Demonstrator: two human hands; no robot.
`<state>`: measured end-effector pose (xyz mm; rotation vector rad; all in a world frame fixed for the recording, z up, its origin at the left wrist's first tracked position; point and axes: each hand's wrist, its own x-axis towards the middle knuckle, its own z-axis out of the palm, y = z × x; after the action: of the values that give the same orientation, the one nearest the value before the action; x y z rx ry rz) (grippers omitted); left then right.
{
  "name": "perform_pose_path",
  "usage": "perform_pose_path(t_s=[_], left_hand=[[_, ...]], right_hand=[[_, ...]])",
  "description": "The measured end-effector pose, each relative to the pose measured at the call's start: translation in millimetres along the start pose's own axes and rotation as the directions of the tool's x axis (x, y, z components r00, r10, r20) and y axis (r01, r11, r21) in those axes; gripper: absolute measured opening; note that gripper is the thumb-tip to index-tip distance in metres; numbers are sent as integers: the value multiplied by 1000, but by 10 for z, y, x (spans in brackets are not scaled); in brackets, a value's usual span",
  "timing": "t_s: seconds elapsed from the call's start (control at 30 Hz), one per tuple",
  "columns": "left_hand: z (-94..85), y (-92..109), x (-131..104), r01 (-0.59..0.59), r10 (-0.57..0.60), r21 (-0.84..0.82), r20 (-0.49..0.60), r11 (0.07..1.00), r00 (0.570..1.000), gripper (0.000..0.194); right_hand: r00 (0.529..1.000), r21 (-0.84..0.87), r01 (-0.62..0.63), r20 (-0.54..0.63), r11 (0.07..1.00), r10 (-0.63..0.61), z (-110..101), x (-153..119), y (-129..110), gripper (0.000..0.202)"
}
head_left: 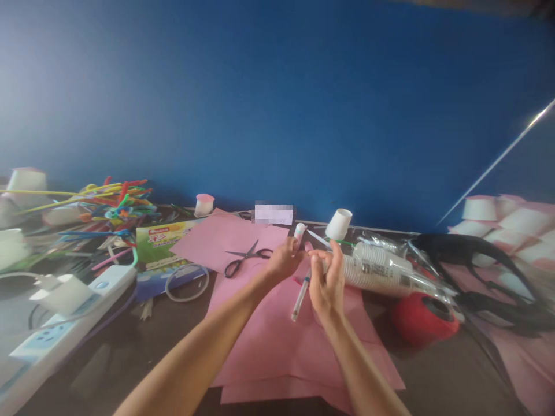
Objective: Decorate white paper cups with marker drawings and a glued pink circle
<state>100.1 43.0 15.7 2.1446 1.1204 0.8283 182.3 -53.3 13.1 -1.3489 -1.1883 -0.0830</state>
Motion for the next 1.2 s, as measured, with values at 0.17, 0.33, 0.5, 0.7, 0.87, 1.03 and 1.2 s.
perform_pose_path(t_s=[0.17, 0.33, 0.5, 0.7, 0.87, 1.03, 1.2], left_hand=[[-474, -159, -430, -156, 150, 89, 73, 984, 986, 23], [-966, -436, -888, -99, 109, 223, -31, 970, 994, 21], [-1196, -648, -1103, -41, 79, 412, -75, 910, 994, 26], [-1072, -595, -1132, -36, 61, 605, -20, 795, 998, 33], [-947, -616, -998, 82, -66, 686, -49, 723, 997, 23], [-907, -702, -964, 124, -63, 646, -117, 753, 991, 23], [-911, -754, -988, 122, -37, 538, -167, 834, 985, 20]], right_hand=[[996, -99, 45, 84, 994, -36, -3, -9, 44, 48], [978, -171, 82, 201, 982, -46, 25, -60, 171, 47], [957, -176, 181, 260, 968, -132, 110, -167, 244, 48], [922, -131, 236, 344, 963, -179, 160, -246, 219, 51], [926, -146, 231, 337, 962, -171, 158, -241, 197, 50], [929, -150, 254, 313, 956, -198, 151, -215, 193, 52], [937, -120, 225, 297, 967, -181, 153, -208, 185, 52]])
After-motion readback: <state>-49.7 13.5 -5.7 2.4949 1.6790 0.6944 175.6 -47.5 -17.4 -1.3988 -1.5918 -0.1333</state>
